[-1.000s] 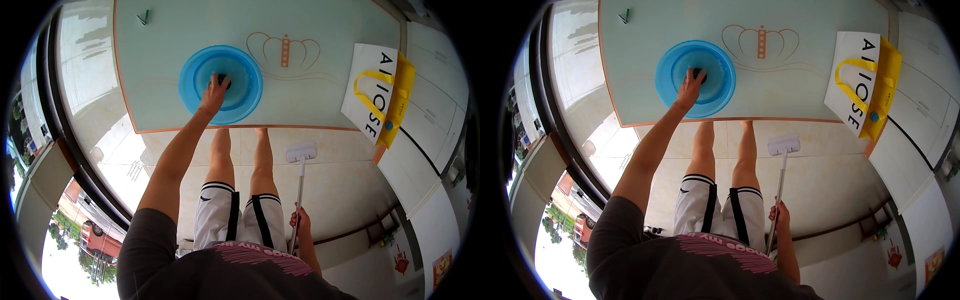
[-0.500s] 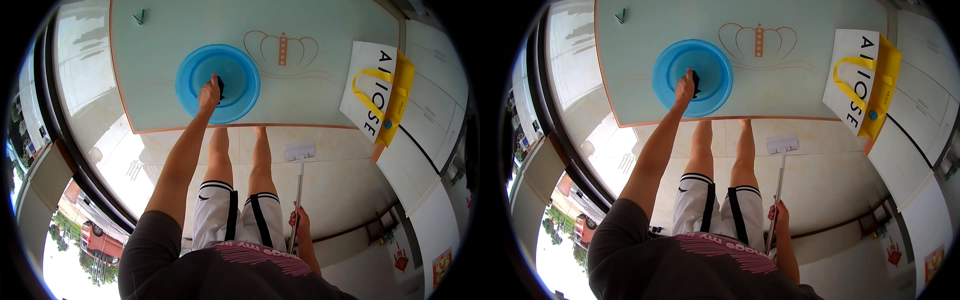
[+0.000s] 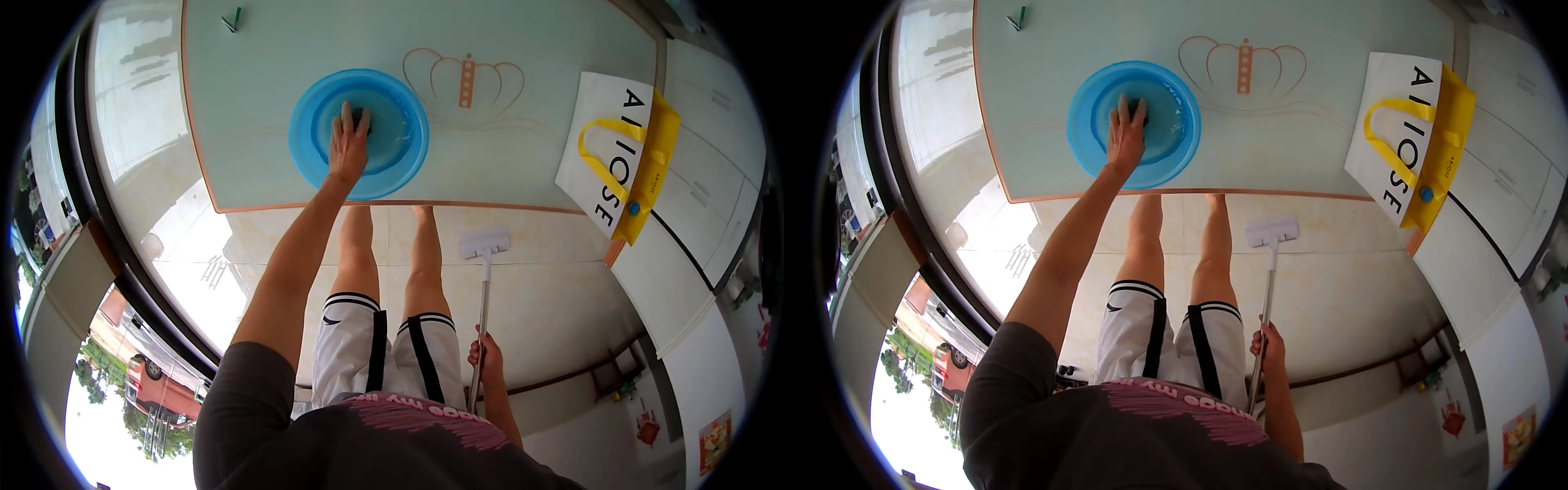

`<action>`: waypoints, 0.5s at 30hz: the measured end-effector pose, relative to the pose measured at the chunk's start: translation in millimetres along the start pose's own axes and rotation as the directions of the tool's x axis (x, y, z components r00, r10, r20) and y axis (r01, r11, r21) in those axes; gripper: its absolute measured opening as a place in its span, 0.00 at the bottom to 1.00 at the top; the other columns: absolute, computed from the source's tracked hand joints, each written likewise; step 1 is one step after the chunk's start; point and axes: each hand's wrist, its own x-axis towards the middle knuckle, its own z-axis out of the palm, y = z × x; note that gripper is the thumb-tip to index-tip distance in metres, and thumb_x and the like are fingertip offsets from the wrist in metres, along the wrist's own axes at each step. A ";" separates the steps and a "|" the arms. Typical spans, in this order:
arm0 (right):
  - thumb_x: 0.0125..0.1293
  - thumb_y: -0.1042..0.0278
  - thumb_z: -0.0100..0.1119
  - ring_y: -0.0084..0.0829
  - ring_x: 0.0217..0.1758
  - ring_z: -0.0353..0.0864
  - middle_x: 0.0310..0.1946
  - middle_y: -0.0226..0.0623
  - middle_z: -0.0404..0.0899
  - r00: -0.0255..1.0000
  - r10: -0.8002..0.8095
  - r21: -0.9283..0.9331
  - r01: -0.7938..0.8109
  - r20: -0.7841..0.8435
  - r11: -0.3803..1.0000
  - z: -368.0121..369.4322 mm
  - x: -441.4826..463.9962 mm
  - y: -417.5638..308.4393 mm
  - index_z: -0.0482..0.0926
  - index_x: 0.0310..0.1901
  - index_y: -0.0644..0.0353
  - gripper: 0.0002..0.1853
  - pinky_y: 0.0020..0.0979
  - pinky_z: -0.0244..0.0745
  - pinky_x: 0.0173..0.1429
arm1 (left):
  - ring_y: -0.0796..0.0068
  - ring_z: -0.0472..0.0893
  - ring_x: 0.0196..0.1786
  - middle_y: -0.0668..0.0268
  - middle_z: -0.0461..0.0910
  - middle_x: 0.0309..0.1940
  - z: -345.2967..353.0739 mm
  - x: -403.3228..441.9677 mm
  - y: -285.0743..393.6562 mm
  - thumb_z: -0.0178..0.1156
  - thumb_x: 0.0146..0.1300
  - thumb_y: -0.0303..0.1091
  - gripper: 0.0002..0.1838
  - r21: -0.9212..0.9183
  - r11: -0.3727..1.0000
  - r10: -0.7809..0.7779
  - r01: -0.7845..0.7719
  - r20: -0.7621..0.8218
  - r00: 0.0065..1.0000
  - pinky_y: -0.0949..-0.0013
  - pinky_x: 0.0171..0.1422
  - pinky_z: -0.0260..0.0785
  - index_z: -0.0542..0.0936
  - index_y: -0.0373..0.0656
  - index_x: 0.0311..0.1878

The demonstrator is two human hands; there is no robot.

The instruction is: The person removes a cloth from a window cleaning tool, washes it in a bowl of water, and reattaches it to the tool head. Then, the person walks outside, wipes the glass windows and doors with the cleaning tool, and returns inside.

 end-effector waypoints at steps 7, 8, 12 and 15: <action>0.67 0.61 0.46 0.20 0.14 0.60 0.17 0.28 0.65 1.000 -0.001 0.000 0.001 -0.028 1.000 6.3 1.4 -3.7 0.69 0.53 0.54 0.15 0.23 0.57 0.18 | 0.47 0.78 0.36 0.49 0.76 0.37 5.4 25.7 -29.1 0.52 0.57 0.24 0.11 -0.150 0.977 -0.147 0.151 0.041 0.988 0.52 0.36 0.73 0.71 0.43 0.44; 0.67 0.61 0.46 0.20 0.14 0.60 0.17 0.28 0.65 1.000 -0.002 0.002 0.002 -0.029 1.000 6.3 1.9 -3.2 0.69 0.53 0.54 0.15 0.23 0.57 0.18 | 0.47 0.79 0.34 0.49 0.78 0.34 7.0 25.6 -30.5 0.52 0.58 0.26 0.09 -0.139 0.976 -0.162 0.165 0.036 0.986 0.51 0.34 0.73 0.71 0.41 0.43; 0.67 0.61 0.46 0.20 0.14 0.60 0.17 0.28 0.66 1.000 -0.001 0.020 0.002 -0.029 1.000 6.2 1.8 -1.9 0.68 0.54 0.54 0.15 0.23 0.56 0.18 | 0.48 0.79 0.33 0.49 0.79 0.29 -7.2 22.8 -16.0 0.52 0.61 0.37 0.10 -0.091 0.914 -0.367 0.395 0.229 0.901 0.52 0.35 0.72 0.73 0.41 0.40; 0.67 0.61 0.46 0.20 0.14 0.60 0.17 0.27 0.65 1.000 -0.008 0.010 0.008 -0.025 1.000 4.8 1.5 -1.7 0.68 0.54 0.54 0.15 0.23 0.57 0.18 | 0.46 0.79 0.36 0.48 0.79 0.29 -10.9 19.4 -11.5 0.51 0.63 0.46 0.16 -0.113 0.855 -0.465 0.506 0.263 0.845 0.51 0.37 0.71 0.77 0.41 0.37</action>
